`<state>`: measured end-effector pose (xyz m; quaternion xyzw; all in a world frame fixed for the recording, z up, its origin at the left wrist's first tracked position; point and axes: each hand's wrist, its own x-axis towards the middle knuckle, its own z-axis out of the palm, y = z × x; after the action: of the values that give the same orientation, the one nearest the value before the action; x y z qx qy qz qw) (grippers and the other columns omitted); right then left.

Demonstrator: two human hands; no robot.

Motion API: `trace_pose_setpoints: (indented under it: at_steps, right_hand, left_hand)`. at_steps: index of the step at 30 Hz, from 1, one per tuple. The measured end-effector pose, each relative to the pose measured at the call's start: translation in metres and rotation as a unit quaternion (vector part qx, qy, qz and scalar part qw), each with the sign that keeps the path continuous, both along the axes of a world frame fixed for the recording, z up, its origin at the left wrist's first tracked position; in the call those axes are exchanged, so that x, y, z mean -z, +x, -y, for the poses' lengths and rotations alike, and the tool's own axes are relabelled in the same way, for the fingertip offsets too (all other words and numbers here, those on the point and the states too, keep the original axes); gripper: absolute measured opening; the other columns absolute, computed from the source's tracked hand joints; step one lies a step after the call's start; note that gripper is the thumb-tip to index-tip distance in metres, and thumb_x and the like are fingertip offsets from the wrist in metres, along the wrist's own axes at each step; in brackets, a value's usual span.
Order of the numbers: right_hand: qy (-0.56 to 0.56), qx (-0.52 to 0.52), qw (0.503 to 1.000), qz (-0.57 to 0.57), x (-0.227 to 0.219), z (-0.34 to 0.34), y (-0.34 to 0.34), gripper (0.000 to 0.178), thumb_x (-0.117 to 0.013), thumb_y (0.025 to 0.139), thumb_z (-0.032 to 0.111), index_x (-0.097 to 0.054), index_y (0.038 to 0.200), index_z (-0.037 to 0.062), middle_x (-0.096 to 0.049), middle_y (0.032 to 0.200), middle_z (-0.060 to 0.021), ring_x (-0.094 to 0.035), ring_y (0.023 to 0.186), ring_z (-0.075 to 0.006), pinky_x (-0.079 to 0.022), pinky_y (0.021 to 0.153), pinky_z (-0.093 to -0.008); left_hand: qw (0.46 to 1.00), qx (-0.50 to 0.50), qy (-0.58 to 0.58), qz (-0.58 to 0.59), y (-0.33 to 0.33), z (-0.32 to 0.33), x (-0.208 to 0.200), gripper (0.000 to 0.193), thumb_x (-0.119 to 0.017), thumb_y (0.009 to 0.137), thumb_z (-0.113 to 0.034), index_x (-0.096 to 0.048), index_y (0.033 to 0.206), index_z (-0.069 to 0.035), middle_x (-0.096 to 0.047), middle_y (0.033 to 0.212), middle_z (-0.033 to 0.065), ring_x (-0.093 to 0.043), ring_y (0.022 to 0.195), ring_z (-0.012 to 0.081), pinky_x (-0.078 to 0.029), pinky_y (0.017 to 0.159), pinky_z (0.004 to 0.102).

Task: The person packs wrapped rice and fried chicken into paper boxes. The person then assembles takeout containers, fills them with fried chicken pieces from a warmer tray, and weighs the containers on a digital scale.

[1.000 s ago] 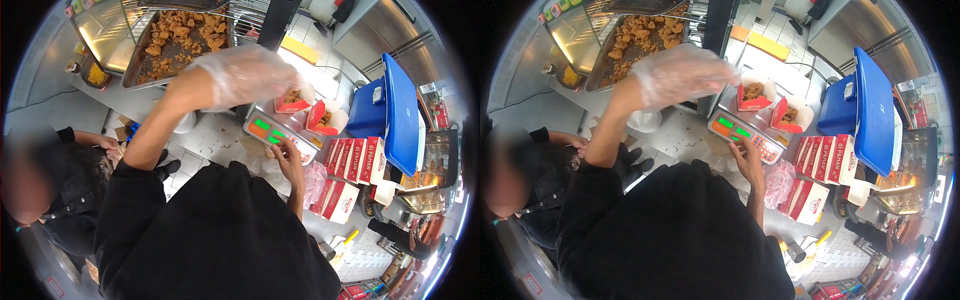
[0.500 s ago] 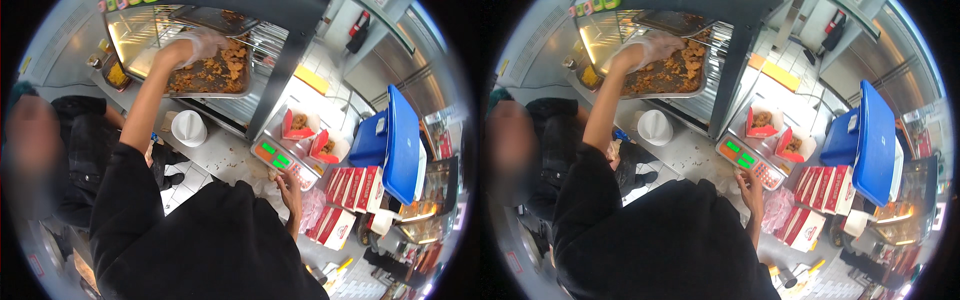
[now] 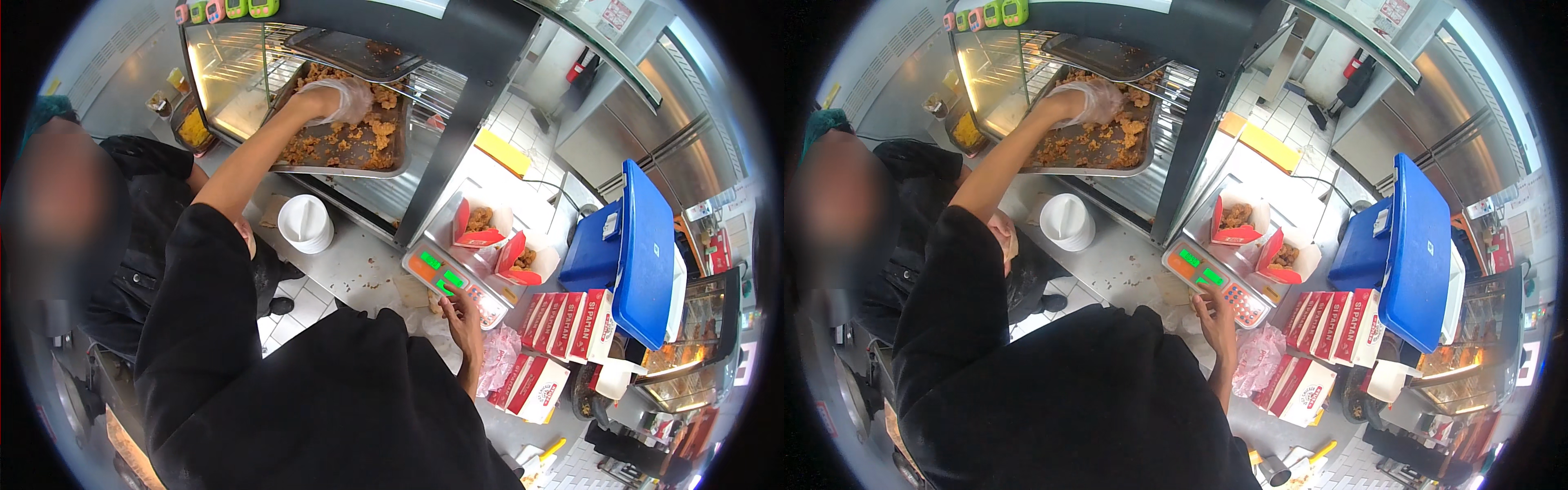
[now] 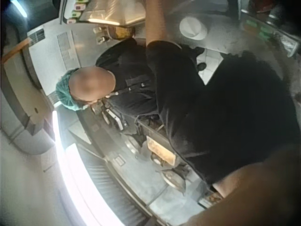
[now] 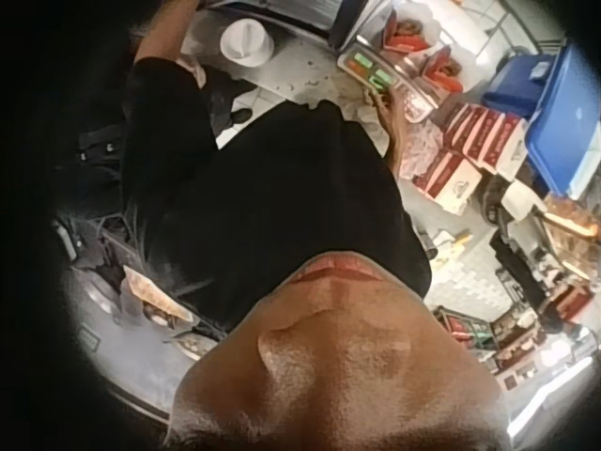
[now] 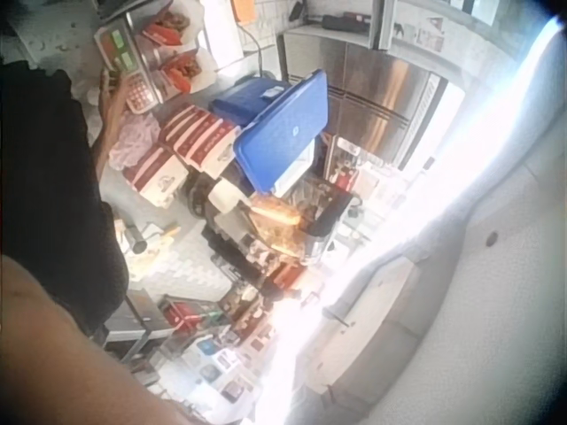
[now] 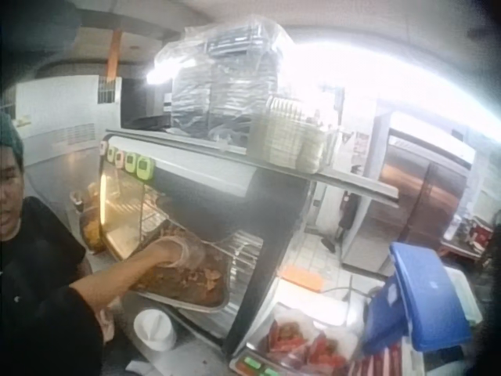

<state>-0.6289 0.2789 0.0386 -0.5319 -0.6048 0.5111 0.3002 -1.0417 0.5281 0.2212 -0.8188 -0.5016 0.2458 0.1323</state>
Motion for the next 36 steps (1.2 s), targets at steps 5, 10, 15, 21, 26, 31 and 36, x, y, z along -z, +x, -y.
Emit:
trace_pose_setpoints:
  at_steps: [5,10,15,21,26,31,36]
  right_hand:
    - [-0.028,-0.005,1.0,0.007,0.013,0.006,0.005,0.039,-0.065,0.095,0.028,-0.061,0.126,0.0054,-0.069,0.087,-0.0083,-0.063,0.071,-0.0143,-0.049,0.066,-0.0296]
    - [0.001,-0.039,0.999,0.017,0.023,-0.011,0.003,0.038,-0.064,0.096,0.028,-0.061,0.126,0.0055,-0.069,0.088,-0.0087,-0.064,0.074,-0.0155,-0.05,0.067,-0.0299]
    - [-0.001,-0.051,0.998,0.023,0.01,-0.011,-0.01,0.037,-0.063,0.096,0.027,-0.06,0.127,0.0061,-0.068,0.093,-0.0116,-0.065,0.077,-0.017,-0.051,0.068,-0.0318]
    - [-0.002,-0.043,0.999,0.014,0.009,-0.01,-0.003,0.038,-0.064,0.096,0.027,-0.06,0.127,0.0064,-0.069,0.094,-0.0119,-0.064,0.076,-0.0174,-0.051,0.068,-0.0321]
    - [-0.041,-0.008,0.999,-0.012,0.015,0.001,0.006,0.038,-0.064,0.096,0.028,-0.061,0.126,0.0059,-0.069,0.093,-0.0103,-0.063,0.076,-0.0151,-0.051,0.067,-0.0315]
    - [-0.038,-0.022,0.999,-0.017,0.031,0.003,0.012,0.038,-0.064,0.096,0.028,-0.061,0.126,0.0053,-0.07,0.095,-0.0112,-0.064,0.074,-0.0158,-0.05,0.067,-0.0305]
    - [-0.025,-0.021,0.999,-0.001,0.026,-0.001,0.009,0.037,-0.063,0.096,0.027,-0.061,0.125,0.0045,-0.069,0.094,-0.011,-0.065,0.076,-0.0163,-0.05,0.067,-0.0308]
  left_hand:
    - [0.96,-0.154,-0.016,0.233,-0.021,0.017,-0.011,0.04,-0.063,0.078,-0.012,-0.063,0.118,-0.016,-0.066,0.1,0.0171,-0.064,0.091,0.0339,-0.051,0.083,0.0452]
    - [0.92,-0.236,-0.023,0.312,0.032,0.037,-0.042,0.043,-0.051,0.093,-0.03,-0.056,0.133,-0.014,-0.068,0.1,0.0221,-0.064,0.103,0.037,-0.048,0.096,0.0458]
    - [0.928,-0.196,0.025,0.316,0.044,0.007,0.002,0.041,-0.049,0.096,-0.039,-0.066,0.119,-0.01,-0.068,0.107,0.0215,-0.065,0.101,0.0365,-0.049,0.092,0.0432]
    - [0.935,-0.151,-0.069,0.312,0.039,-0.021,0.013,0.04,-0.051,0.095,-0.037,-0.065,0.117,-0.007,-0.068,0.111,0.0187,-0.065,0.1,0.0352,-0.05,0.089,0.0428]
    - [0.939,-0.202,0.021,0.276,0.052,0.018,-0.022,0.048,-0.052,0.093,-0.042,-0.063,0.117,-0.001,-0.067,0.11,0.0221,-0.064,0.096,0.0379,-0.049,0.087,0.044]
    - [0.934,-0.254,-0.053,0.247,0.045,-0.011,-0.01,0.054,-0.047,0.096,-0.048,-0.059,0.126,-0.004,-0.066,0.116,0.0209,-0.064,0.101,0.0388,-0.048,0.093,0.0442]
    - [0.909,-0.109,0.09,0.392,0.03,-0.012,0.024,0.036,-0.052,0.093,-0.033,-0.066,0.113,-0.007,-0.067,0.113,0.0175,-0.065,0.099,0.036,-0.05,0.086,0.0421]
